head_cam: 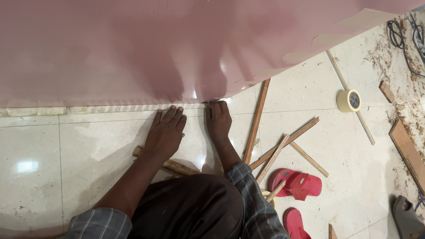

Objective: The person is installing a wooden baseboard along the bottom of a pink wall. They use a wooden mallet to tap the baseboard into place and apply masking tape to secure sections. The person also handles small wooden sticks and a roll of tape during the process.

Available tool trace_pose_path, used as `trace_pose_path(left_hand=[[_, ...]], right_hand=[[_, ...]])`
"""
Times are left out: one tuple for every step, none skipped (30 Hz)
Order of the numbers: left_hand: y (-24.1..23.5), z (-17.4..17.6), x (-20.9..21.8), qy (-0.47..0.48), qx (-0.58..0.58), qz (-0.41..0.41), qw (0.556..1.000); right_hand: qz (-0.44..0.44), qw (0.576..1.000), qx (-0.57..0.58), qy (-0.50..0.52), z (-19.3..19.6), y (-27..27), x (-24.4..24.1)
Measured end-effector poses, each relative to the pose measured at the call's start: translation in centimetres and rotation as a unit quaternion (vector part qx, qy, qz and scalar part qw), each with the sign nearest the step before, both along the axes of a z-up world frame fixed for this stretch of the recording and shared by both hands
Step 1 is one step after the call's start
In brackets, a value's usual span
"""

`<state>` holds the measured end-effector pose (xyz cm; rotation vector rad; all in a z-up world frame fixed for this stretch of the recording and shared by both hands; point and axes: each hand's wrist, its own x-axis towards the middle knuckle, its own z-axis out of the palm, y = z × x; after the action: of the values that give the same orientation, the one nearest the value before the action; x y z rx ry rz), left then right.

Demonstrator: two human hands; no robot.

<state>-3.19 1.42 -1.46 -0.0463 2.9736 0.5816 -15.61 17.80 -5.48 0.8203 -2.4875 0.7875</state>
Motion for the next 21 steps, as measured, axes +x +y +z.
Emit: trace_pose_path(left_hand=[[0.0,0.0,0.0,0.006,-0.001,0.000,1.000],[0.0,-0.1,0.0,0.011,0.000,0.001,1.000],[0.0,-0.2,0.0,0.016,0.000,0.001,1.000],[0.0,-0.3,0.0,0.015,-0.001,0.000,1.000],[0.1,-0.4,-0.1,0.013,-0.003,0.000,1.000],[0.1,-0.5,-0.2,0.012,-0.004,-0.002,1.000],[0.1,-0.5,-0.1,0.015,-0.012,-0.002,1.000],[0.3,-0.6,-0.1,0.018,-0.021,-0.004,1.000],[0.5,-0.5,-0.1,0.022,-0.029,-0.005,0.999],[0.5,-0.4,-0.3,0.010,-0.026,-0.005,1.000],[0.5,-0.3,-0.6,-0.001,-0.023,-0.005,1.000],[0.4,-0.2,-0.7,-0.013,-0.022,-0.005,1.000],[0.3,-0.1,-1.0,-0.013,-0.019,-0.004,1.000],[0.2,-0.2,-0.9,-0.017,-0.015,-0.003,1.000],[0.1,-0.3,-0.9,-0.020,-0.011,-0.001,1.000],[0.1,-0.5,-0.8,-0.019,-0.009,-0.004,1.000],[0.1,-0.7,-0.6,-0.018,-0.007,-0.006,1.000],[0.0,-0.9,-0.5,-0.016,-0.006,-0.010,1.000],[0.0,-1.0,-0.3,-0.010,-0.008,-0.013,1.000],[-0.1,-1.2,-0.2,-0.003,-0.011,-0.020,1.000],[-0.1,-1.2,-0.2,0.004,-0.013,-0.026,1.000]], right_hand=[[-0.007,1.000,0.003,0.001,0.2,-0.1,0.0],[-0.013,1.000,0.008,0.001,0.3,-0.2,0.1],[-0.019,1.000,0.012,0.001,0.4,-0.3,0.2],[-0.017,1.000,0.012,0.007,0.5,-0.4,0.2],[-0.016,1.000,0.012,0.012,0.7,-0.5,0.2],[-0.015,1.000,0.012,0.018,0.8,-0.7,0.2],[-0.009,1.000,0.025,0.016,0.9,-0.7,0.2],[-0.005,0.999,0.037,0.015,1.0,-0.6,0.4],[0.000,0.999,0.050,0.014,1.3,-0.4,0.6],[0.004,0.999,0.042,0.011,1.5,-0.4,0.6],[0.008,0.999,0.034,0.008,1.8,-0.2,0.6],[0.012,1.000,0.025,0.005,2.0,0.0,0.7],[0.017,1.000,-0.002,-0.025,2.2,0.3,0.7],[0.024,0.998,-0.029,-0.058,2.2,0.7,1.0],[0.031,0.994,-0.056,-0.091,2.2,1.0,1.1],[0.036,0.993,-0.064,-0.093,2.1,1.4,1.3],[0.042,0.992,-0.072,-0.095,2.0,1.7,1.5],[0.046,0.991,-0.081,-0.097,1.9,2.0,1.9],[0.027,0.992,-0.071,-0.103,2.0,2.4,2.4],[0.004,0.992,-0.062,-0.109,2.1,2.7,3.0],[-0.018,0.992,-0.052,-0.116,2.2,3.1,3.7]])
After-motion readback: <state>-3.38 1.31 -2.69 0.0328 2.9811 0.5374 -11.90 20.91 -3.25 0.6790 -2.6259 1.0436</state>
